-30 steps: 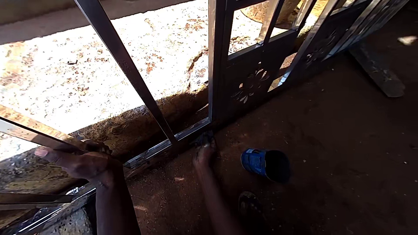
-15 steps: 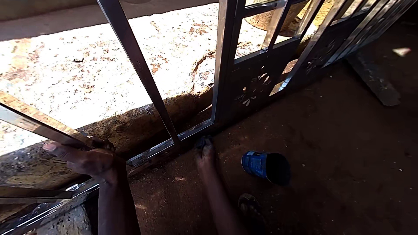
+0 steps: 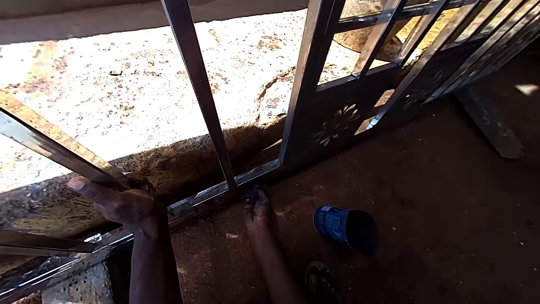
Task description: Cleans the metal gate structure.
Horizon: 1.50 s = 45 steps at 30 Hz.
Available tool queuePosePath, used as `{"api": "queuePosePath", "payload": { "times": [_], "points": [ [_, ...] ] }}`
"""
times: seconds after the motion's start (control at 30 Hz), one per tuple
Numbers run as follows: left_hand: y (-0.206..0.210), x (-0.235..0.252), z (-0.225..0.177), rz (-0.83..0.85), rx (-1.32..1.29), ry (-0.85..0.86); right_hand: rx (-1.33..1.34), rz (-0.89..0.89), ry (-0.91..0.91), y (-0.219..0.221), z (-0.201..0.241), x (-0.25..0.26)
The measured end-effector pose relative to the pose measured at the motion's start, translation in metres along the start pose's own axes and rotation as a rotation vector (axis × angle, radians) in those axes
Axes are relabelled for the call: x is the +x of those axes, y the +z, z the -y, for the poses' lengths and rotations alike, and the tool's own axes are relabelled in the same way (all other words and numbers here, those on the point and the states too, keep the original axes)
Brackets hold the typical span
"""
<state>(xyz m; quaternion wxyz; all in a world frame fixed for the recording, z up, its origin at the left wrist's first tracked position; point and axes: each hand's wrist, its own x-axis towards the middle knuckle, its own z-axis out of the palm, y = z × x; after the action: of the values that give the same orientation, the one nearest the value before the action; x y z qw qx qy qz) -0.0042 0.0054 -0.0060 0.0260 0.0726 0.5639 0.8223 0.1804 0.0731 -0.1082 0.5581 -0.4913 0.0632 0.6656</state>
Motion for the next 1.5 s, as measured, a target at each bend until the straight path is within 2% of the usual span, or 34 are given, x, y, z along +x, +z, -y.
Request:
{"api": "queuePosePath", "payload": {
  "times": [0.07,0.2,0.27,0.37,0.4,0.47,0.57,0.73,0.8,0.9,1.0,1.07,1.13,1.2,1.27,1.43,1.5],
  "points": [
    [0.000,0.000,0.000,-0.002,0.007,-0.007,-0.004,-0.005,-0.070,0.003,0.012,0.010],
    [-0.002,-0.001,0.001,0.025,0.013,-0.018,-0.136,-0.013,-0.415,0.010,0.063,0.051],
    [-0.002,0.000,0.003,0.014,0.007,-0.019,-0.257,-0.067,-0.560,0.008,0.042,0.046],
    [-0.001,0.000,0.002,0.002,-0.002,-0.005,-0.429,0.070,-0.706,-0.019,-0.023,0.018],
    [-0.001,0.000,0.002,0.006,-0.004,-0.001,-0.447,0.107,-0.730,-0.024,-0.031,0.014],
    [-0.001,0.000,0.002,0.004,0.000,0.002,-0.467,0.091,-0.741,-0.016,-0.011,0.019],
    [0.000,-0.003,0.002,-0.023,0.027,-0.005,-0.550,0.035,-0.861,0.009,0.043,0.041],
    [0.002,0.000,0.002,-0.022,0.015,0.044,-1.132,-0.025,-1.325,0.037,0.075,0.051],
    [0.002,0.002,0.002,-0.004,0.003,0.040,-1.242,-0.060,-1.507,0.040,0.077,0.051],
    [-0.002,0.000,0.006,0.016,0.015,0.044,-1.239,-0.046,-1.612,0.025,0.074,0.061],
    [0.000,0.000,0.005,0.009,0.030,0.083,-1.228,0.055,-1.765,0.019,0.085,0.072],
    [0.002,-0.001,0.005,0.000,0.030,0.109,-1.191,0.136,-2.007,0.040,0.107,0.069],
    [0.000,0.000,0.005,0.014,0.039,0.114,-1.054,0.234,-2.191,0.083,0.134,0.044],
    [-0.003,-0.003,0.006,0.016,0.032,0.088,-0.937,0.271,-2.241,0.125,0.155,0.013],
    [-0.003,-0.004,0.005,0.012,0.041,0.088,-0.915,0.231,-2.226,0.138,0.158,0.005],
    [-0.002,-0.004,0.006,0.013,0.086,0.126,-1.306,0.116,-1.978,0.028,0.111,0.069],
    [-0.002,-0.003,0.006,0.014,0.126,0.136,-1.289,0.120,-2.059,0.037,0.115,0.068]
  ]
}}
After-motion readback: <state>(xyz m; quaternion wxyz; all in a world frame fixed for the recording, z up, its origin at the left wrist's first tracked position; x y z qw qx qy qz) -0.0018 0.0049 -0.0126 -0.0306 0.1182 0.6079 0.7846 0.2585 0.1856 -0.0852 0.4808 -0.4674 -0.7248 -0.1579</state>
